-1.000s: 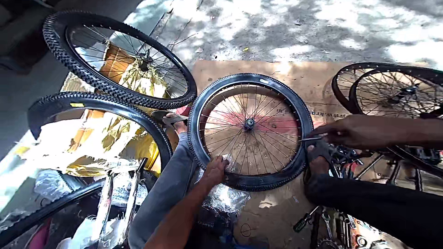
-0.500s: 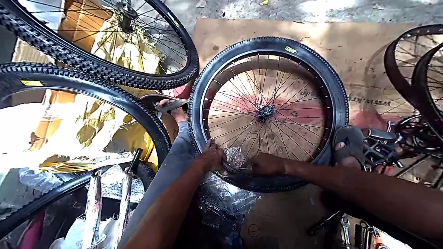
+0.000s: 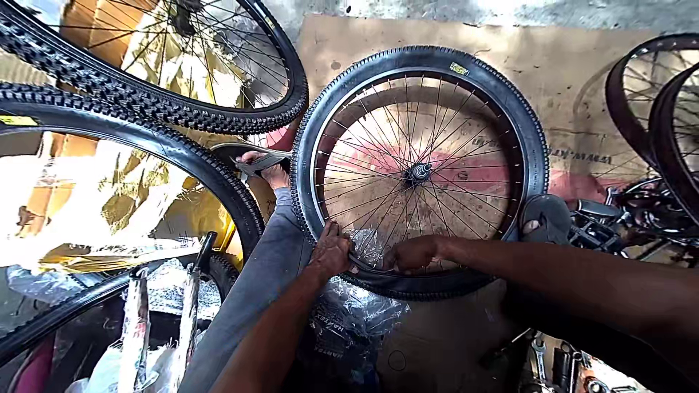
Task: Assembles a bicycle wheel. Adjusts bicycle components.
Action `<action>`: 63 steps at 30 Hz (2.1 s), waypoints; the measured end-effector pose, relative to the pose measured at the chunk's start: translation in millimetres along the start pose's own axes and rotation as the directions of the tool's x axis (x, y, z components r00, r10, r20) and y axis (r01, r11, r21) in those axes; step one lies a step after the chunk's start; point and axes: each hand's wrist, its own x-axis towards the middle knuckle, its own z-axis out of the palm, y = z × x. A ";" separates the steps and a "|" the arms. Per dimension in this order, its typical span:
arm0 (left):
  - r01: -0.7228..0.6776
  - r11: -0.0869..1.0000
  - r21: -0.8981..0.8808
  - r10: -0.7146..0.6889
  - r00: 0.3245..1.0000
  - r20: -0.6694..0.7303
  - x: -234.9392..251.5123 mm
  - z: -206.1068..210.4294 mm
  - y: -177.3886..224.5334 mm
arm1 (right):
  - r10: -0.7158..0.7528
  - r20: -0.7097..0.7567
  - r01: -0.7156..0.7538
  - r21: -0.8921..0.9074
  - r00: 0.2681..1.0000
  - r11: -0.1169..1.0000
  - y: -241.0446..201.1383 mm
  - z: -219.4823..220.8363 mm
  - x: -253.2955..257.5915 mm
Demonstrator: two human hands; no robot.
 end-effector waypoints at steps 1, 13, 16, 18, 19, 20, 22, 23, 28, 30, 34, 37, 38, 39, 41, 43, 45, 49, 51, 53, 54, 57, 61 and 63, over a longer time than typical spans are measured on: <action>0.006 1.000 -0.001 -0.006 1.000 -0.009 0.2 1.3 0.7 | 0.022 -0.004 -0.022 0.009 1.000 1.000 -5.6 2.9 -2.5; 0.080 0.996 0.045 -0.075 0.991 -0.108 -3.8 1.5 15.9 | 0.392 -0.573 0.048 0.605 0.719 0.795 -60.8 174.3 35.1; 0.077 0.997 0.024 -0.076 0.997 -0.025 -2.1 0.8 9.9 | 0.143 -0.741 0.213 0.364 0.656 0.907 -26.0 207.7 38.2; 0.019 0.999 -0.048 -0.025 0.991 -0.134 -7.6 5.6 6.8 | 0.032 -0.768 0.236 0.237 0.640 0.942 -5.5 196.4 19.6; -0.019 0.995 -0.100 -0.003 0.975 -0.222 -14.6 9.3 10.9 | -0.005 -0.764 0.212 0.172 0.645 0.962 3.7 183.1 6.7; -0.056 0.989 -0.135 0.013 0.953 -0.303 -22.3 10.5 20.0 | -0.034 -0.752 0.178 0.111 0.658 0.978 12.1 164.3 -6.3; -0.096 0.988 -0.123 0.040 0.919 -0.392 -27.6 16.2 40.9 | -0.059 -0.695 0.095 0.014 0.717 0.995 28.1 116.6 -27.3; -0.093 0.988 -0.124 0.042 0.931 -0.361 -28.1 18.6 52.1 | -0.061 -0.625 0.061 -0.021 0.778 0.998 36.2 92.5 -33.6; -0.006 0.991 -0.134 0.037 0.973 0.228 -3.4 8.8 70.7 | 0.054 -0.070 -0.061 -0.102 0.996 0.993 37.9 2.0 -31.5; -0.035 0.990 -0.140 0.080 0.940 0.333 6.7 2.7 65.7 | 0.122 0.062 -0.109 -0.175 0.991 0.979 27.8 -17.9 -18.1; -0.021 0.985 -0.171 0.082 0.930 0.359 15.3 4.8 64.7 | 0.161 0.184 -0.100 -0.303 0.970 0.948 12.2 -34.9 8.5; 0.009 0.986 -0.167 0.034 0.966 0.255 13.8 19.0 66.9 | 0.122 0.206 -0.073 -0.231 0.971 0.970 9.9 -25.4 13.4; 0.009 0.988 -0.157 0.026 0.975 0.222 12.7 21.9 67.3 | 0.110 0.202 -0.077 -0.167 0.973 0.983 11.0 -18.3 11.1; 0.009 0.989 -0.145 0.020 0.980 0.197 11.7 24.8 68.3 | 0.124 0.173 -0.106 -0.111 0.977 0.988 11.7 -8.4 8.6; 0.009 0.991 -0.130 0.011 0.988 0.157 10.1 30.0 69.9 | 0.217 0.088 -0.219 0.010 0.972 0.976 9.2 15.1 2.1; 0.016 0.992 -0.126 0.001 0.991 0.135 8.4 32.1 71.9 | 0.314 -0.004 -0.309 0.165 0.949 0.936 3.7 36.2 -3.9; 0.027 0.991 -0.131 -0.014 0.995 0.103 5.9 32.4 73.3 | 0.389 -0.107 -0.337 0.326 0.915 0.883 -4.6 57.5 -8.7; 0.059 0.982 -0.178 -0.063 0.998 -0.016 -1.5 35.3 82.0 | 0.481 -0.405 -0.249 0.504 0.777 0.827 -26.6 136.3 -3.4; 0.053 0.981 -0.188 -0.064 0.997 -0.053 -2.5 36.3 82.6 | 0.470 -0.611 -0.056 0.572 0.637 0.819 -23.4 186.3 13.1; 0.036 0.983 -0.182 -0.042 0.999 -0.026 0.0 35.2 77.4 | 0.352 -0.716 0.046 0.471 0.603 0.881 -7.6 213.7 18.2; 0.030 0.984 -0.178 -0.033 0.999 -0.011 0.4 35.8 75.0 | 0.270 -0.742 0.071 0.392 0.613 0.917 3.1 221.3 14.8; 0.047 0.979 -0.198 -0.065 0.994 -0.084 -8.5 37.3 80.7 | 0.086 -0.760 0.082 0.181 0.644 0.980 30.5 209.7 -13.4; -0.009 0.965 -0.261 -0.079 0.943 -0.323 -24.5 35.2 109.9 | 0.078 -0.672 -0.127 -0.023 0.736 0.992 44.9 121.1 -57.9; -0.013 0.962 -0.272 -0.045 0.977 -0.208 -20.8 37.8 125.2 | 0.069 -0.511 -0.190 -0.189 0.857 0.963 63.0 75.4 -62.2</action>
